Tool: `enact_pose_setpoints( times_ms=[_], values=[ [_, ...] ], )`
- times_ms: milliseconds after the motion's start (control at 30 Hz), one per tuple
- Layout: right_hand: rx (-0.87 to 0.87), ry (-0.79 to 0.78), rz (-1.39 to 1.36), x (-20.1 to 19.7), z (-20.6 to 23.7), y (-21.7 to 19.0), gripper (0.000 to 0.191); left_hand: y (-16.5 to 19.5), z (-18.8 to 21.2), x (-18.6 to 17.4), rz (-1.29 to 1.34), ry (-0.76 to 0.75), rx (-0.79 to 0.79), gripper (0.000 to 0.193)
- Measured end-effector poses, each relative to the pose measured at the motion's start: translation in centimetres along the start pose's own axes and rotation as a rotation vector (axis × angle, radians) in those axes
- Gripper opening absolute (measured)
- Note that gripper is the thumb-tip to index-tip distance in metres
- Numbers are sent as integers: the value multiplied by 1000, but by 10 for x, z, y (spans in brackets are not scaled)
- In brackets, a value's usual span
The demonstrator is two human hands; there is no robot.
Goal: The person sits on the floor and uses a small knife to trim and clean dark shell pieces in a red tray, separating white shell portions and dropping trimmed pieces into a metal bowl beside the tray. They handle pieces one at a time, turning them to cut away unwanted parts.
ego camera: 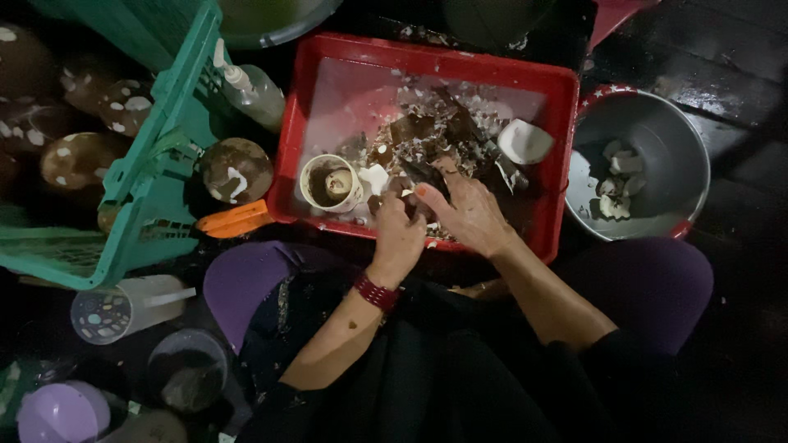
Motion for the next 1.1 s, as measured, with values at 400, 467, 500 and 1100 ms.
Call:
enact_pose_setpoints(
  times_ms=[400, 467, 500, 1100],
  values=[
    [112, -20, 78, -6, -5, -5, 67, -16, -1, 9, -101, -45, -87, 9],
    [36, 26, 120, -8, -5, -13, 69, -15, -3, 7, 64, 15, -23, 14],
    [-2, 51, 140, -9, -6, -16, 69, -15, -4, 7, 145, 43, 10, 18],
    [-35, 128, 193, 13, -13, 44, 74, -5, -1, 11, -77, 27, 25, 37]
  ],
)
Point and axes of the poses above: each hand's wrist, its own z-axis away from the middle knuckle, its own x-axis out of the palm, y = z × x, the point moved 1 cm from there along -z, towards the middle knuckle, and after that the axes turned 2 degrees about y, right-handed, at the moved point
